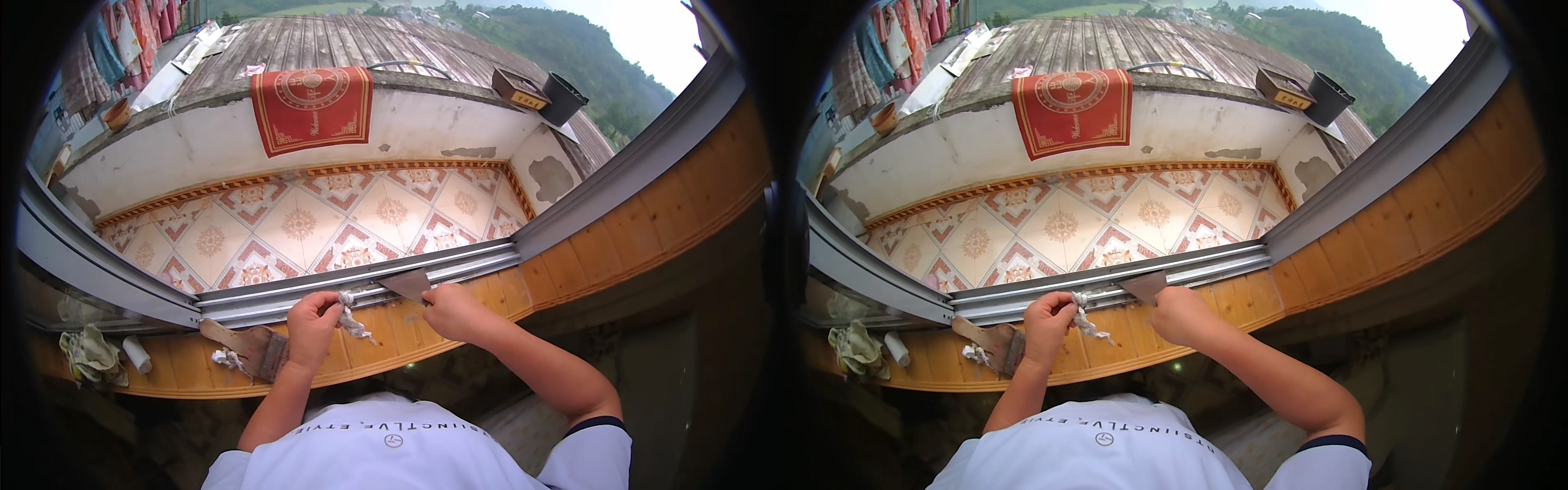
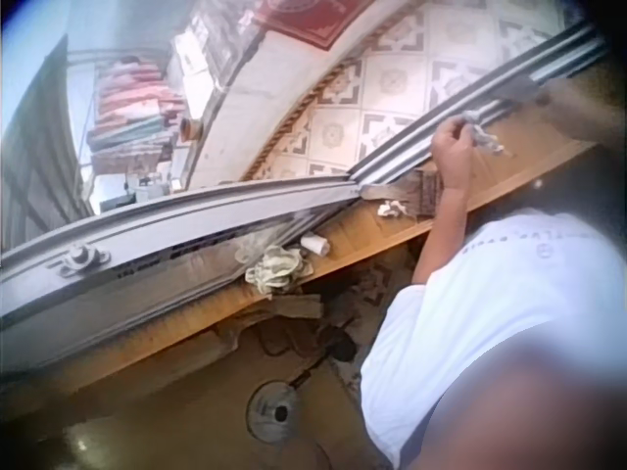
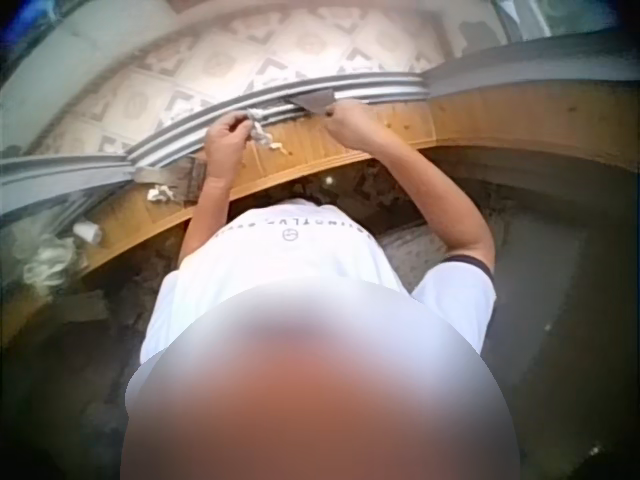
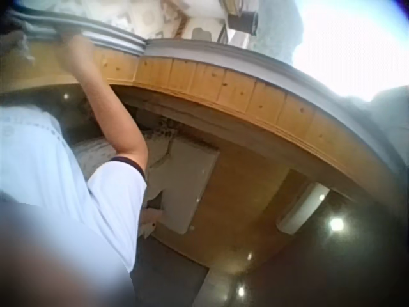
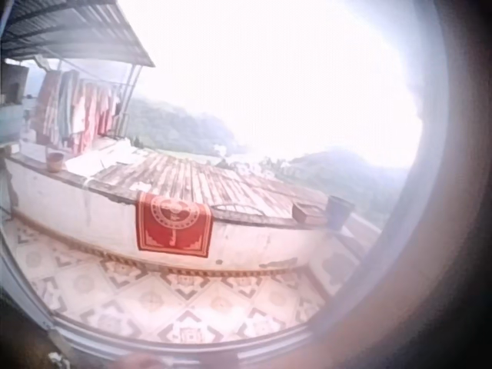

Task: The person uses a metal scraper to remove debris from a window track and wipes the area with a cloth. The person repeatedly scrapes along the track and wipes away the loosened material.

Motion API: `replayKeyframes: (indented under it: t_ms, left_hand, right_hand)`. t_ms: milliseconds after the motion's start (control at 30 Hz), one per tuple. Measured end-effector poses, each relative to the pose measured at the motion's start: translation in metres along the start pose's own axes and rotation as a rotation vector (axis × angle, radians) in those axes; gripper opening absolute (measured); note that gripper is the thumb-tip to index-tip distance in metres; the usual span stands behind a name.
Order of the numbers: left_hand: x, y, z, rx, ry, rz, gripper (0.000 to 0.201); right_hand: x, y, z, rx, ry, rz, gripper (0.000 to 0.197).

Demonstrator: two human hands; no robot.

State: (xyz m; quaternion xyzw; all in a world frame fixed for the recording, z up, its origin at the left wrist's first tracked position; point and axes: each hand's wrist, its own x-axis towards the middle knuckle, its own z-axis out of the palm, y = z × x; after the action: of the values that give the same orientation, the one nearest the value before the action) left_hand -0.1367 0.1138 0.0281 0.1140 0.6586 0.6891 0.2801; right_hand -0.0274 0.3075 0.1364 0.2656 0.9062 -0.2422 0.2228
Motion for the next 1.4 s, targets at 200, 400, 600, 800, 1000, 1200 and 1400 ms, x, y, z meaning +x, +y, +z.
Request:
replayKeyframes:
  t_ms: [200, 400, 600, 800, 1000, 1200, 1400]
  left_hand:
    - [-0.002, -0.001, -0.007, -0.023, 0.025, 0.002, 0.011]
    - [-0.005, 0.001, -0.01, 0.008, 0.02, 0.013, 0.011]
    - [-0.004, 0.001, -0.008, -0.032, 0.011, -0.004, 0.01]
    - [-0.004, 0.004, -0.002, -0.051, -0.018, -0.006, 0.01]
    - [-0.004, -0.002, -0.004, -0.035, -0.025, 0.015, 0.01]
    - [-0.005, -0.003, -0.007, -0.034, -0.023, 0.019, 0.01]
    - [-0.004, 0.003, -0.009, -0.052, -0.011, 0.007, 0.01]
  right_hand:
    - [0.003, -0.009, 0.01, 0.076, 0.022, -0.027, 0.031]
    - [0.005, -0.011, 0.012, -0.175, -0.034, -0.013, 0.028]
    - [-0.016, 0.009, -0.02, 0.145, -0.044, 0.062, 0.03]
    - [-0.024, 0.007, -0.046, 0.316, -0.189, 0.288, 0.045]
    - [-0.006, 0.005, -0.055, 0.225, -0.245, 0.318, 0.044]
    - [0.04, -0.006, -0.089, 0.029, -0.454, 0.272, 0.021]
    - [0.078, -0.015, -0.095, 0.02, -0.568, 0.308, 0.016]
